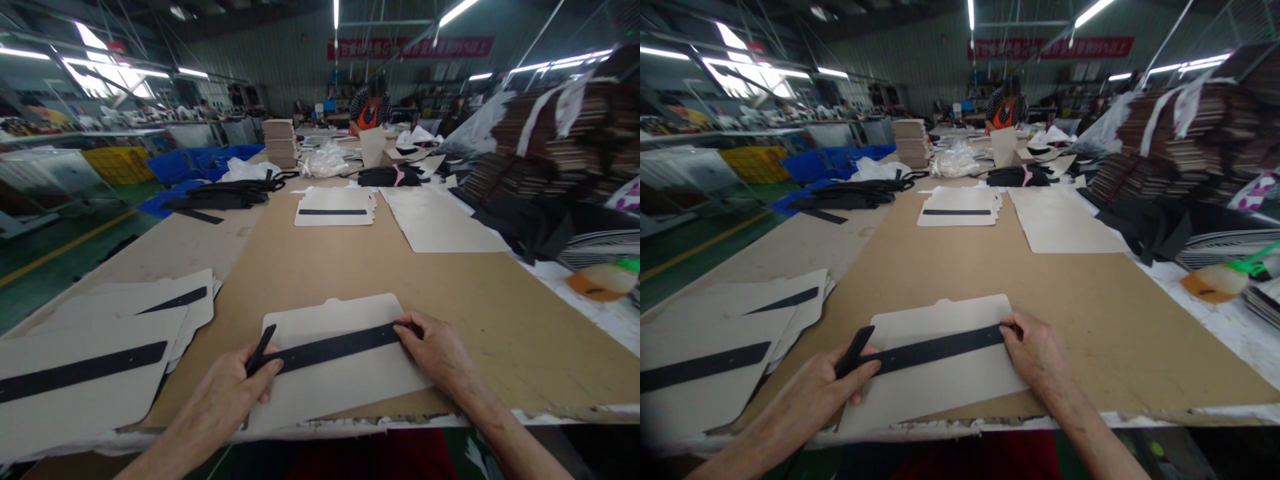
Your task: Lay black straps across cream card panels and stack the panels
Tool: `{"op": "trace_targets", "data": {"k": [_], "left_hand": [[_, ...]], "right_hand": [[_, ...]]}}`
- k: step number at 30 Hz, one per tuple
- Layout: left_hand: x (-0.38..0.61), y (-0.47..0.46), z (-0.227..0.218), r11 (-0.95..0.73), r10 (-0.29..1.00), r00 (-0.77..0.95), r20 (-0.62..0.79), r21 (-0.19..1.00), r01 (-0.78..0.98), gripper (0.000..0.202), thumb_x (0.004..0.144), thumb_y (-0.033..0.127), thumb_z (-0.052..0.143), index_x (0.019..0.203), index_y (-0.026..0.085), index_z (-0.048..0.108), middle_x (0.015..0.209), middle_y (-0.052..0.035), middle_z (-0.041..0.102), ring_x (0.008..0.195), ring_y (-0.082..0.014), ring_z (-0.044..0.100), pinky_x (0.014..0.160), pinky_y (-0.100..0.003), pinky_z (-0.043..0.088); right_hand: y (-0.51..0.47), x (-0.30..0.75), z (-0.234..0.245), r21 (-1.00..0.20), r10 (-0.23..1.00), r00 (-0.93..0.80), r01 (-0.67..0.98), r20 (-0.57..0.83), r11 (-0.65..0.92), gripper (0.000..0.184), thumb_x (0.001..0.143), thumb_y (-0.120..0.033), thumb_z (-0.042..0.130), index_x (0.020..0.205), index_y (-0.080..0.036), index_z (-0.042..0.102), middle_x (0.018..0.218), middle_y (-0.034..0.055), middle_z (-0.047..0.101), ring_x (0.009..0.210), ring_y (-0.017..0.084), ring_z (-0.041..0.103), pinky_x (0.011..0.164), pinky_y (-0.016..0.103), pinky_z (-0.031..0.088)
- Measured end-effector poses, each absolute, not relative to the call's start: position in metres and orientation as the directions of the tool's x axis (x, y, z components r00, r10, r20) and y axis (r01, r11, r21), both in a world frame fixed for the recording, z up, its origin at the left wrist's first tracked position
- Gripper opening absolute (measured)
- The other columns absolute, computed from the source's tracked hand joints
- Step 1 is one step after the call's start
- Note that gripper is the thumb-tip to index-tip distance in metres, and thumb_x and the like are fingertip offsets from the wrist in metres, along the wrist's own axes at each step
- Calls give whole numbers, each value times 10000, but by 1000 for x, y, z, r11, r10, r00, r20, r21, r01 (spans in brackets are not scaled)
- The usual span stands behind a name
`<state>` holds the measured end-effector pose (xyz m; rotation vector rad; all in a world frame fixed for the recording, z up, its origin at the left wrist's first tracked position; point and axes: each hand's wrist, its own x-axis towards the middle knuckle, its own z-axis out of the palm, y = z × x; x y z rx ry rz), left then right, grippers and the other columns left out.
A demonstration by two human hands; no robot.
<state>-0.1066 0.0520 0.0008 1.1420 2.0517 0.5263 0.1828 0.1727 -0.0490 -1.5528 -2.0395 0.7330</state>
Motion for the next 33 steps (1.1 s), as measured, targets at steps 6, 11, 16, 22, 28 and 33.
{"op": "trace_targets", "data": {"k": [6, 11, 16, 22, 28, 33], "left_hand": [[-110, 53, -1, 508, 861, -332, -385, 643, 572, 398, 797, 511, 513, 962, 173, 642, 524, 41, 530, 427, -152, 499, 433, -224, 328], [-111, 54, -4, 485, 874, -303, -379, 647, 588, 379, 817, 503, 513, 938, 168, 643, 529, 40, 532, 446, -154, 502, 461, -228, 337], [-108, 49, 0, 483, 876, -327, -355, 642, 595, 323, 845, 460, 510, 952, 185, 641, 575, 40, 549, 468, -154, 511, 476, -231, 347], [-101, 19, 18, 57, 995, 12, -94, 692, 720, 197, 929, 322, 494, 940, 224, 665, 920, -33, 655, 840, -183, 626, 738, -248, 457], [-106, 19, 9, 158, 987, -97, -131, 615, 772, 189, 950, 308, 485, 960, 217, 651, 943, -46, 676, 884, -206, 632, 780, -295, 445], [-110, 41, 2, 310, 950, -244, -194, 498, 810, 191, 919, 306, 522, 994, 189, 653, 977, -90, 712, 961, -267, 657, 822, -347, 447]], "right_hand": [[173, 183, -53, -631, 964, -258, 738, 64, 240, 209, 869, -344, 523, 889, -249, 709, 876, 19, 730, 810, 215, 667, 739, 327, 464], [173, 183, -56, -573, 955, -282, 769, 92, 283, 205, 878, -314, 505, 915, -239, 692, 911, 31, 728, 839, 224, 665, 749, 340, 469], [169, 182, -58, -502, 929, -319, 781, 189, 371, 217, 893, -310, 480, 874, -235, 682, 946, 42, 672, 805, 196, 638, 723, 323, 471], [171, 190, -70, -532, 901, -376, 729, 215, 431, 247, 912, -394, 455, 865, -251, 650, 958, 46, 639, 815, 211, 642, 733, 344, 493], [178, 196, -84, -489, 886, -397, 739, 240, 463, 275, 900, -455, 451, 853, -256, 635, 963, 56, 664, 816, 233, 640, 735, 361, 494], [178, 197, -85, -490, 888, -398, 740, 233, 460, 275, 888, -474, 458, 852, -262, 629, 949, 45, 658, 814, 228, 643, 728, 358, 495]]}}
